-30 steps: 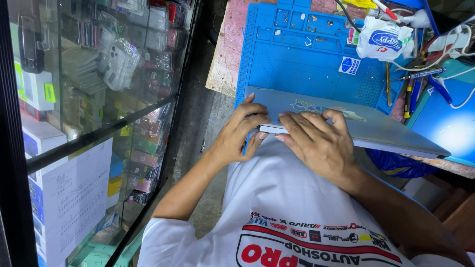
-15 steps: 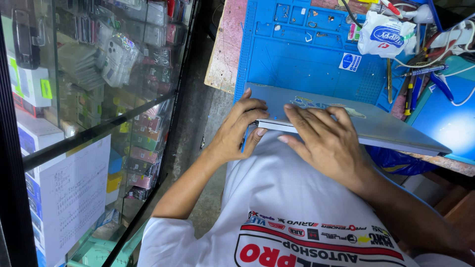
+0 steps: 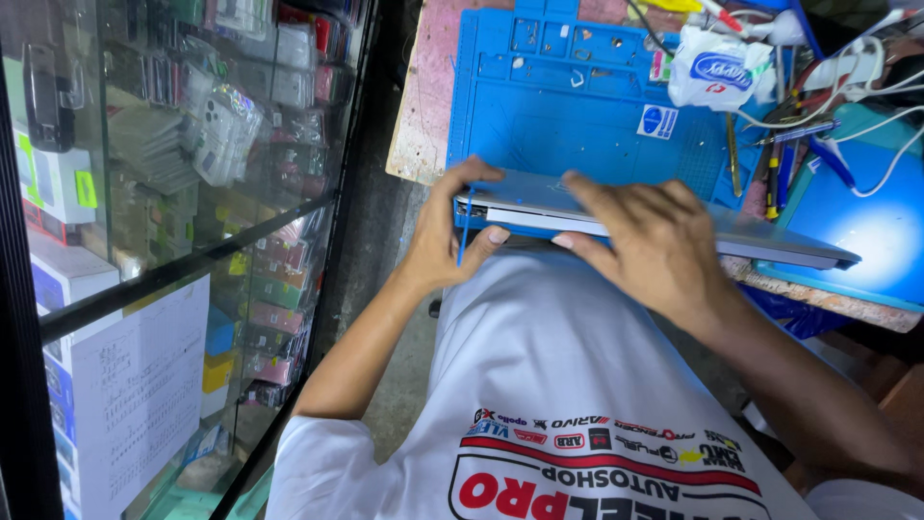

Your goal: The person removes the bottom panel of a laptop by hand, prying it open, then detaches and reattaches the plastic bezel around the laptop screen before snapping the bottom panel back into place.

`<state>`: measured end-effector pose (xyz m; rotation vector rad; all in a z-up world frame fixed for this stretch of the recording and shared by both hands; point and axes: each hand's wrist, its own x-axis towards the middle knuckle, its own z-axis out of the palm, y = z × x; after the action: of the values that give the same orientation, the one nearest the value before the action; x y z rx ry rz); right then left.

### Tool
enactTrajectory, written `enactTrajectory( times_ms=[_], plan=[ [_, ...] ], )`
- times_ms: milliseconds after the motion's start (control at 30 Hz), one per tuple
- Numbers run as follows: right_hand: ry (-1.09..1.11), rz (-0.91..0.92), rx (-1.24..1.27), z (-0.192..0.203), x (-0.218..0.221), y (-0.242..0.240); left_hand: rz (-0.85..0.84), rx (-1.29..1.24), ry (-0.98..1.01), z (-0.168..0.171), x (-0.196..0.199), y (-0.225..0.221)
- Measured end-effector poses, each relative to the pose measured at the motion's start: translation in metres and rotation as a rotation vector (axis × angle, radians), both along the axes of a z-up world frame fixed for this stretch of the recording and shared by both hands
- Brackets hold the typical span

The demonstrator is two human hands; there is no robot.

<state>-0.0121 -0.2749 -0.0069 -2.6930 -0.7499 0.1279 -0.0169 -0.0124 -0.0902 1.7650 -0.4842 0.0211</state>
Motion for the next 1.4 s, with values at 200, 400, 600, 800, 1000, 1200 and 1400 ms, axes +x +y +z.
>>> enactTrajectory(
  times_ms=[200, 400, 600, 800, 1000, 1200, 1400],
  plan=[
    [-0.024, -0.157, -0.08, -0.004, 0.014, -0.063, 0.113, 0.005, 0.197, -0.069, 0.021, -0.012],
    [0.155, -0.225, -0.092, -0.044, 0.083, -0.093, 0.302, 0.113, 0.299, -0.085, 0.037, -0.03],
    [0.533, -0.245, -0.118, -0.127, 0.13, -0.088, 0.375, 0.147, 0.323, -0.094, 0.024, -0.028],
    [0.68, -0.208, -0.1, -0.196, 0.142, -0.078, 0.479, 0.352, 0.433, -0.122, 0.004, -0.027],
    [0.581, -0.303, 0.027, -0.218, 0.131, -0.066, 0.488, 0.412, 0.473, -0.145, 0.004, -0.016],
    [0.061, -0.157, 0.226, -0.225, 0.093, -0.063, 0.52, 0.459, 0.482, -0.156, -0.001, -0.018],
    [-0.226, -0.107, 0.103, -0.192, 0.062, -0.061, 0.541, 0.472, 0.52, -0.157, 0.001, -0.023]
  ],
)
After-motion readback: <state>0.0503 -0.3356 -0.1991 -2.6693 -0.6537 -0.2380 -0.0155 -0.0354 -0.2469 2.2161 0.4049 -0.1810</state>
